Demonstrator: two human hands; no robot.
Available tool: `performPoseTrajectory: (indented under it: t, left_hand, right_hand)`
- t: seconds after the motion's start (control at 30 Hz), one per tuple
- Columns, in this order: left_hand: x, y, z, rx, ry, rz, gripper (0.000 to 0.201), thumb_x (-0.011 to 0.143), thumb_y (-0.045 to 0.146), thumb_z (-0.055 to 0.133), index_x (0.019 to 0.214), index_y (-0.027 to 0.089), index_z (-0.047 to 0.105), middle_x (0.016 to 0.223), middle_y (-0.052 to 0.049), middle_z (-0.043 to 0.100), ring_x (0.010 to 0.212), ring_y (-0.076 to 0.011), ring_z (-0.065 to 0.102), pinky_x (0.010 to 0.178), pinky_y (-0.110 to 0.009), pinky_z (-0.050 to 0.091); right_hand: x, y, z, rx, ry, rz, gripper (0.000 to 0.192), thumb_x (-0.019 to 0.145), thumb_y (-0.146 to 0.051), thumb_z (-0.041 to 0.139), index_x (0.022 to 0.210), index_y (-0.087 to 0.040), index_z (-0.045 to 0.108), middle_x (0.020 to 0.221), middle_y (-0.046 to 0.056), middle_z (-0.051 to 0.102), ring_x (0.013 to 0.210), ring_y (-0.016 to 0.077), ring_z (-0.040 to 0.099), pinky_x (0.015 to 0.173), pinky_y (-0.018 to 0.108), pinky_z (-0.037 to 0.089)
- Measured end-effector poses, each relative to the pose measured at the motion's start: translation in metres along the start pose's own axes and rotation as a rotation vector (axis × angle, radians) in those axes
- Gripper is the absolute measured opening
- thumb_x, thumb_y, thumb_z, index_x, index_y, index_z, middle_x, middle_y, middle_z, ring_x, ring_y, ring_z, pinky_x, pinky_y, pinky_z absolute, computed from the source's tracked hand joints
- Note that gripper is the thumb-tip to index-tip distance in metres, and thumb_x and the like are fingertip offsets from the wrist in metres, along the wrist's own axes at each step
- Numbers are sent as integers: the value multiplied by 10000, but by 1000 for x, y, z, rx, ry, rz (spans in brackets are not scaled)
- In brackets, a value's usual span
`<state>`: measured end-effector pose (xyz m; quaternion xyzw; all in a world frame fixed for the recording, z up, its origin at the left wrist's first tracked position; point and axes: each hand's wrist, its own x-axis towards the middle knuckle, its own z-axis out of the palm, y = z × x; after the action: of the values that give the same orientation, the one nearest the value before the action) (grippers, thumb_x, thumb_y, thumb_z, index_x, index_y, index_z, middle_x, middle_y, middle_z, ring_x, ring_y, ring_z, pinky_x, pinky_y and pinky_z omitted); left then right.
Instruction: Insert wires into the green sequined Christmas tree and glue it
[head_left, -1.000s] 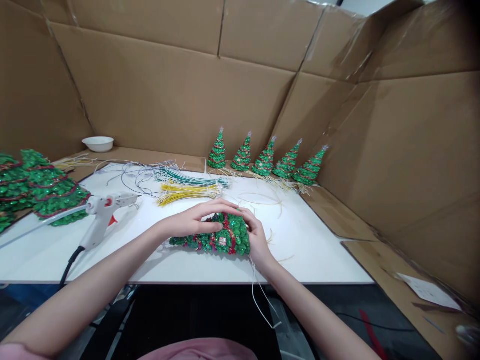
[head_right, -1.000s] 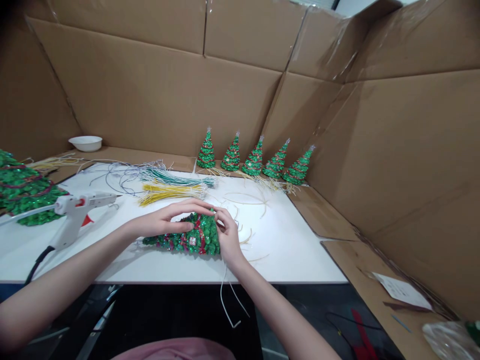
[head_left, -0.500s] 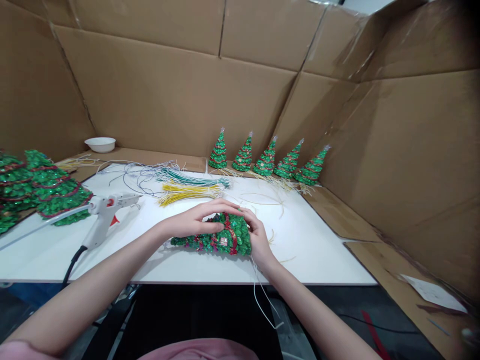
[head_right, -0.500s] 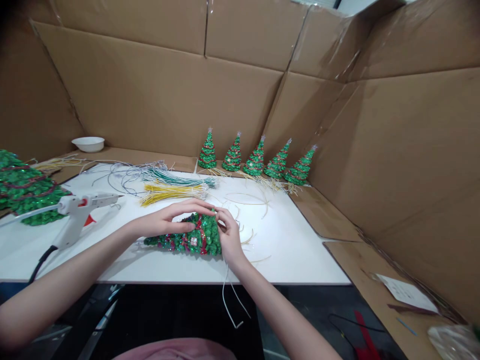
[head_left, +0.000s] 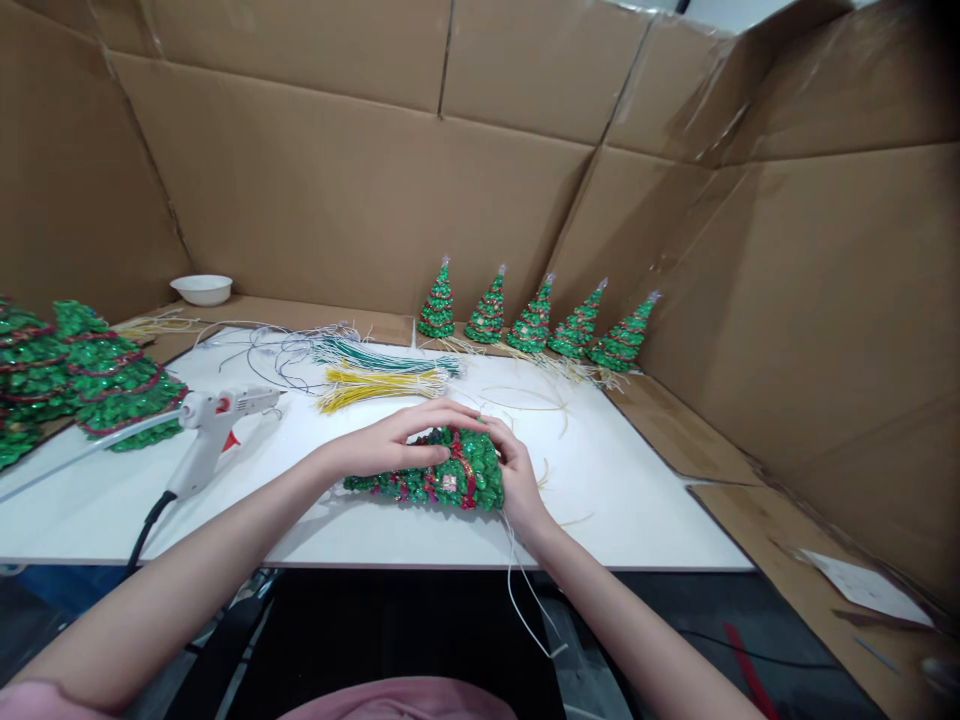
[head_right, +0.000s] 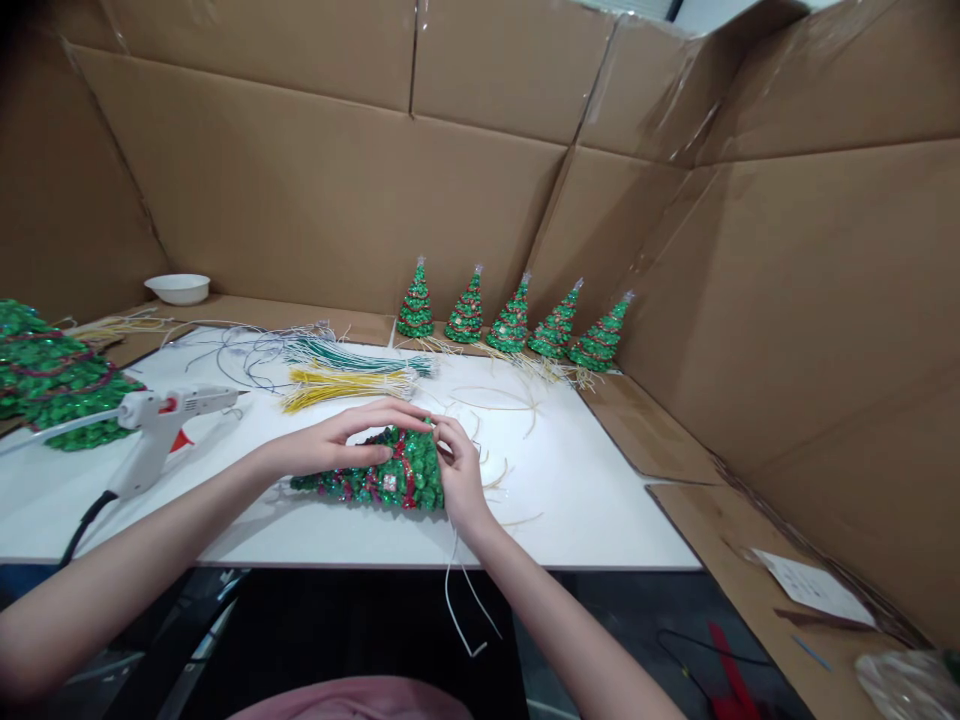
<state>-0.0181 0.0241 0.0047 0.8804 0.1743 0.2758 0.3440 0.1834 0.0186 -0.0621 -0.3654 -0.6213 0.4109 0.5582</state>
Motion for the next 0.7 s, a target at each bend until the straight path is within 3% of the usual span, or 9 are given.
performPoseTrajectory:
  t: [0.7]
  left_hand:
    - [0,-1,-1,-19,-22,-33,391,936,283,512,1323,336,500,1447,-31,416,1347,-238,363,1139,-434,259]
  right_hand:
    - [-1,-4,1,15,1,20,128,744,-228,610,830,-237,704,1065,56,638,1059,240,569,838,330,478]
